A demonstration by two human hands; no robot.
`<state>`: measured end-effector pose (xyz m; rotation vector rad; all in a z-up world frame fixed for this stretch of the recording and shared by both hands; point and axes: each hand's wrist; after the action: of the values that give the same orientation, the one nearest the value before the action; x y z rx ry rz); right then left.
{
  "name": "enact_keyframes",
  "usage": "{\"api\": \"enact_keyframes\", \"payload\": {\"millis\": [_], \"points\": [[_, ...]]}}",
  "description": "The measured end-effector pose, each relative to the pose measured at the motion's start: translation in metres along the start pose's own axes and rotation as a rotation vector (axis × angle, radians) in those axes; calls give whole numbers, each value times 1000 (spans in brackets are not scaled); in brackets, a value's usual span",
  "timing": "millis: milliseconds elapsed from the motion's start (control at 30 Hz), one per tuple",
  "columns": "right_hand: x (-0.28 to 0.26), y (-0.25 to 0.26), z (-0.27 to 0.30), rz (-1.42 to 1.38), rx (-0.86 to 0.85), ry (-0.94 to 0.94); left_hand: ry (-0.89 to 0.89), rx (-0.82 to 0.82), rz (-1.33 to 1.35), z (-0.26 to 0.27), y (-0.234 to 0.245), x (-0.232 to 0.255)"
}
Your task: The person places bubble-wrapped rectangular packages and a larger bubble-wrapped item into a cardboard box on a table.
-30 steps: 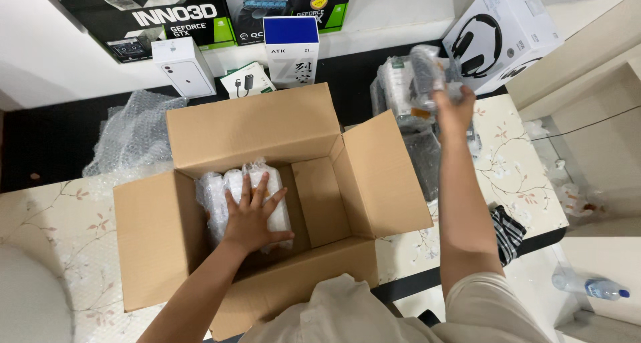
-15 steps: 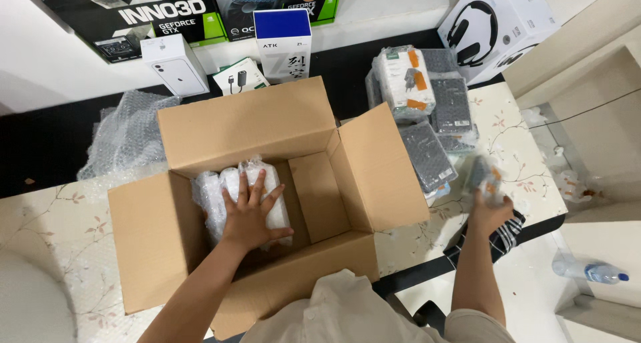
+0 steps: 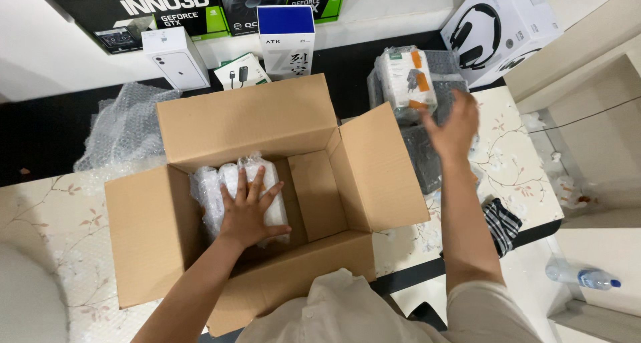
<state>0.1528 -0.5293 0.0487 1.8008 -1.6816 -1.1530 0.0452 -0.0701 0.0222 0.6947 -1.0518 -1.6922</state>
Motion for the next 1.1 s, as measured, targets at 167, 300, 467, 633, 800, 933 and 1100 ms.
{"api": "enact_keyframes", "payload": {"millis": [167,300,467,633,800,933,1100], "points": [[-31,-43,-30,137,-497,-198,-4,10,26,-2,-3,-2],[-7,-61,-30,-320,-245,-408,-1,-9,26,0,-1,-1],[64,7,6,-889,-49,-728,-36,243,-52,-20,-50,-9],[81,87,111,-437,192,-598,-85,585,-120,-26,-65,-12],[130,54,214,14,-158,-807,-10,-24,-9,1,4,0],[103,58,171,197,-472,-943,-1,-36,-11,0,3,0],[76,13,52,-21,142,-148,-8,-47,23,-3,-1,-2]]}}
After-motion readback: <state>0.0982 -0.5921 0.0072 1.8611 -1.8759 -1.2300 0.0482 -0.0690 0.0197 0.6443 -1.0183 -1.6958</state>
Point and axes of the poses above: each hand's wrist, its own z-axis away from the middle knuckle, its own y-axis out of the back of the hand, x = y × z, and after that the axes turned 7 degrees about z, right-handed
